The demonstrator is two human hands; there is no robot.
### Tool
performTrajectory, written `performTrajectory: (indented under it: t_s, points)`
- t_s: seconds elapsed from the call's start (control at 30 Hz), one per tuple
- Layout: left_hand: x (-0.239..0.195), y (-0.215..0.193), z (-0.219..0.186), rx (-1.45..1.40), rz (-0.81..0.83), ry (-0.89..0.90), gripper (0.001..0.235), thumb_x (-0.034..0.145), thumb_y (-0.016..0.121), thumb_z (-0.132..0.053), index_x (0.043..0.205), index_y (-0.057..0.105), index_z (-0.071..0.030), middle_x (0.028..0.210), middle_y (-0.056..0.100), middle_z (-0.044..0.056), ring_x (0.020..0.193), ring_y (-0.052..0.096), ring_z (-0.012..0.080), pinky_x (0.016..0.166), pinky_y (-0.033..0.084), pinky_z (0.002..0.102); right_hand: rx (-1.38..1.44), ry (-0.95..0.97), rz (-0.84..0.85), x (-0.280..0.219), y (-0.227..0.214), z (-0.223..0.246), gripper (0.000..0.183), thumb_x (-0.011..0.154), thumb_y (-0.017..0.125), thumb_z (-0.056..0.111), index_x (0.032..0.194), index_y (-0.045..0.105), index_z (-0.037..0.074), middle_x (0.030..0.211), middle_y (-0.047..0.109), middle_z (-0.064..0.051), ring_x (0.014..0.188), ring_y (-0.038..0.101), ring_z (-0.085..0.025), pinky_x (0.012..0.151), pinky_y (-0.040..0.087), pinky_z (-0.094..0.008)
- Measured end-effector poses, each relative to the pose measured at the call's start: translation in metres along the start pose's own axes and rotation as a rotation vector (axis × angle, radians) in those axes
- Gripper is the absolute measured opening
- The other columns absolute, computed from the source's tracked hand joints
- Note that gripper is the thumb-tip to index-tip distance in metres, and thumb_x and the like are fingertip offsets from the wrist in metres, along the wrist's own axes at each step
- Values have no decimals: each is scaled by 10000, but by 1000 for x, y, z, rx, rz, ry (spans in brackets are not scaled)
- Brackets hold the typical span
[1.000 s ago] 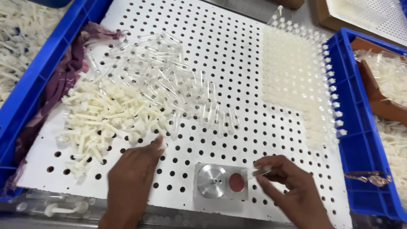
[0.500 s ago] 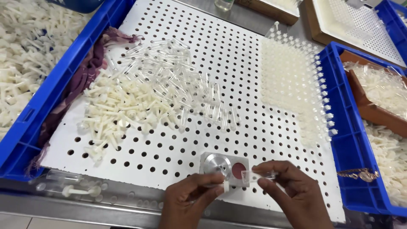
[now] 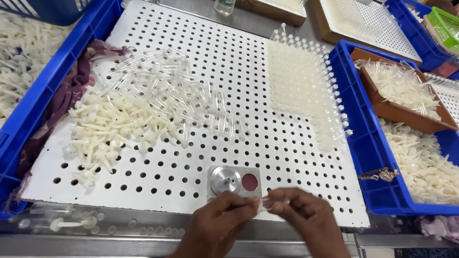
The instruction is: Manually assembling medical or laboratory vials by inserting components into tubes using a template.
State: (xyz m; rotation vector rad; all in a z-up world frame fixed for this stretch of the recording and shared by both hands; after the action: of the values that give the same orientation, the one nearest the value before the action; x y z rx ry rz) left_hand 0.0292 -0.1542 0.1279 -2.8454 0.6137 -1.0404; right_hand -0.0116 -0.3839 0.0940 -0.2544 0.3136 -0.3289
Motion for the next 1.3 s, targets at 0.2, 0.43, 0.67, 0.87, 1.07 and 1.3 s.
performTrajectory:
  t_s: [0.2,0.43,0.67,0.87,1.07,1.3]
  points:
    - [19,-86,31,982,-224,-223,407,860,714,-160,1257,702,-71,1350,583,224,1213,572,386,944,486,481,-1292,-555,-573,30,-110,109,211,885,790,240,1091,801,196,1113,750,-93,1013,678,-300,920,509,-430]
    - [26,-106,72,1184,-104,-353,553,901,653,-199,1419,557,-32,1527,440,269,1309,462,432,1024,390,545,-1468,-514,-476,97,-131,88,284,929,705,415,1067,803,187,978,783,-73,1030,719,-258,1132,415,-459]
    - [16,-127,75,848,-252,-575,387,878,663,16,1258,690,-54,1325,578,155,1067,637,305,856,527,393,-936,-776,-99,135,46,125,226,918,730,175,1139,727,131,1054,761,-76,959,716,-253,844,564,-364]
    - [-6,-147,38,852,-345,-465,219,850,800,-110,1059,755,-59,1064,685,77,949,717,234,781,583,350,-898,-631,116,121,69,100,195,955,713,203,1106,671,87,1008,753,-80,887,736,-212,759,597,-339]
    - [-27,-121,57,788,-181,-467,211,798,785,-117,1009,780,-132,1045,750,11,938,764,173,772,628,303,-444,-161,151,66,10,60,251,826,763,109,1068,719,59,1048,751,-36,952,729,-128,808,609,-326]
    - [-14,-124,55,762,-78,-607,229,804,767,-123,1024,813,-168,1073,777,-4,865,756,225,710,595,349,-890,-641,270,24,58,108,413,784,782,139,1193,731,147,1080,750,7,1015,650,-195,844,568,-343]
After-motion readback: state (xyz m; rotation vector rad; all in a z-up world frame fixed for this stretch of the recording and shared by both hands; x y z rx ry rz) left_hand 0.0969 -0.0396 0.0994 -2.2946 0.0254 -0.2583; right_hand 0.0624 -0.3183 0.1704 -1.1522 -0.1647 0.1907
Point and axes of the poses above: each hand's wrist, its own x-axis towards the middle knuckle, its own y-axis out of the palm, z = x × y, the point moved 9 cm from there along x, towards the middle knuckle
